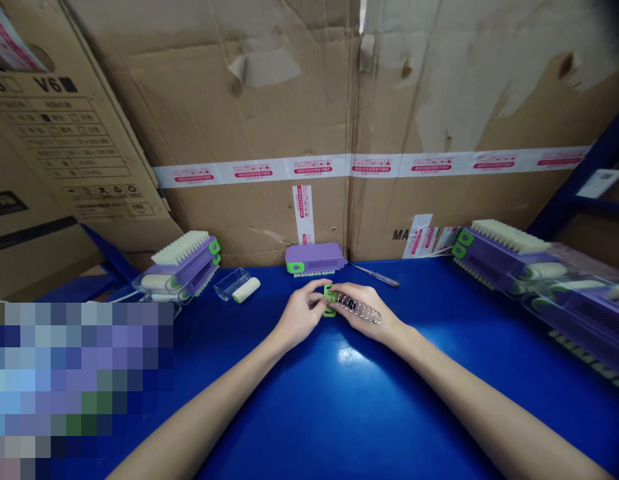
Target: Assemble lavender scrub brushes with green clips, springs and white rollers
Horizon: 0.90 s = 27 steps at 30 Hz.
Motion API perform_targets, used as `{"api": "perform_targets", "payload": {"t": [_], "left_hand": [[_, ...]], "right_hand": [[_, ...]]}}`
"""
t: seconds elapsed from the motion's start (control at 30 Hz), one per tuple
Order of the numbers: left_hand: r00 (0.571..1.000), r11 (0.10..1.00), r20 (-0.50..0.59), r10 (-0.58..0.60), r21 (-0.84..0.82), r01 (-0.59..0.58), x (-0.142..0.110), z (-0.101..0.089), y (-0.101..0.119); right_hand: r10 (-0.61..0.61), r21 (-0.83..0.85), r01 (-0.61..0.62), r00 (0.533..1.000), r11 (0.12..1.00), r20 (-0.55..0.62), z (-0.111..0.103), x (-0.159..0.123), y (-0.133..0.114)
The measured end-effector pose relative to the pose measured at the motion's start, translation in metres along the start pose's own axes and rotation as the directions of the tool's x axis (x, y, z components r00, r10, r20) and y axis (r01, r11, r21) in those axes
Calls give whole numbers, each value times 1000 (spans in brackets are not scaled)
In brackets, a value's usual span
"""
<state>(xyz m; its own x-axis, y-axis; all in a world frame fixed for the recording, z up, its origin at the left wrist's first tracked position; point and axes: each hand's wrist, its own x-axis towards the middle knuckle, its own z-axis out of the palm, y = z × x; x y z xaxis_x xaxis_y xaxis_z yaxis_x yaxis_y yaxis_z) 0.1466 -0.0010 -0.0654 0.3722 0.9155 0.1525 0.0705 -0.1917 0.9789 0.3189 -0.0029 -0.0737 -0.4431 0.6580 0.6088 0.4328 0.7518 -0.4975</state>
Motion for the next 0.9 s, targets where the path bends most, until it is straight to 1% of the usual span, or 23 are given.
{"api": "perform_targets", "payload": {"t": [0.07,0.13,0.2,0.27,0.33,0.5,0.6,0.73,0.9], "left_hand": [[1000,1000,8,-21,-2,21,1,-1,2],[999,999,20,-47,7,47,1,-2,5],[997,997,37,-71,18,71,2,-3,6],[995,996,51,-91,28,90,2,-3,6],[993,994,56,-109,32,107,2,-3,4],[989,992,69,-128,4,128,3,-3,1],[987,990,75,-141,-3,142,3,-3,2],[985,988,73,-154,-16,156,4,-3,3],[978,982,97,-182,-33,186,6,-4,6]], "right_hand": [[94,61,-92,995,994,-26,1,2,-3],[213,149,-209,977,966,-10,0,4,-6],[288,248,-296,955,922,67,-3,7,-9],[311,316,-344,938,884,154,-6,9,-9],[313,349,-369,927,862,208,-9,10,-9],[319,405,-413,905,816,280,-11,10,-7],[317,395,-423,897,816,307,-11,11,-7],[327,336,-426,892,840,312,-10,12,-5],[365,272,-425,898,863,244,-8,12,-4]]}}
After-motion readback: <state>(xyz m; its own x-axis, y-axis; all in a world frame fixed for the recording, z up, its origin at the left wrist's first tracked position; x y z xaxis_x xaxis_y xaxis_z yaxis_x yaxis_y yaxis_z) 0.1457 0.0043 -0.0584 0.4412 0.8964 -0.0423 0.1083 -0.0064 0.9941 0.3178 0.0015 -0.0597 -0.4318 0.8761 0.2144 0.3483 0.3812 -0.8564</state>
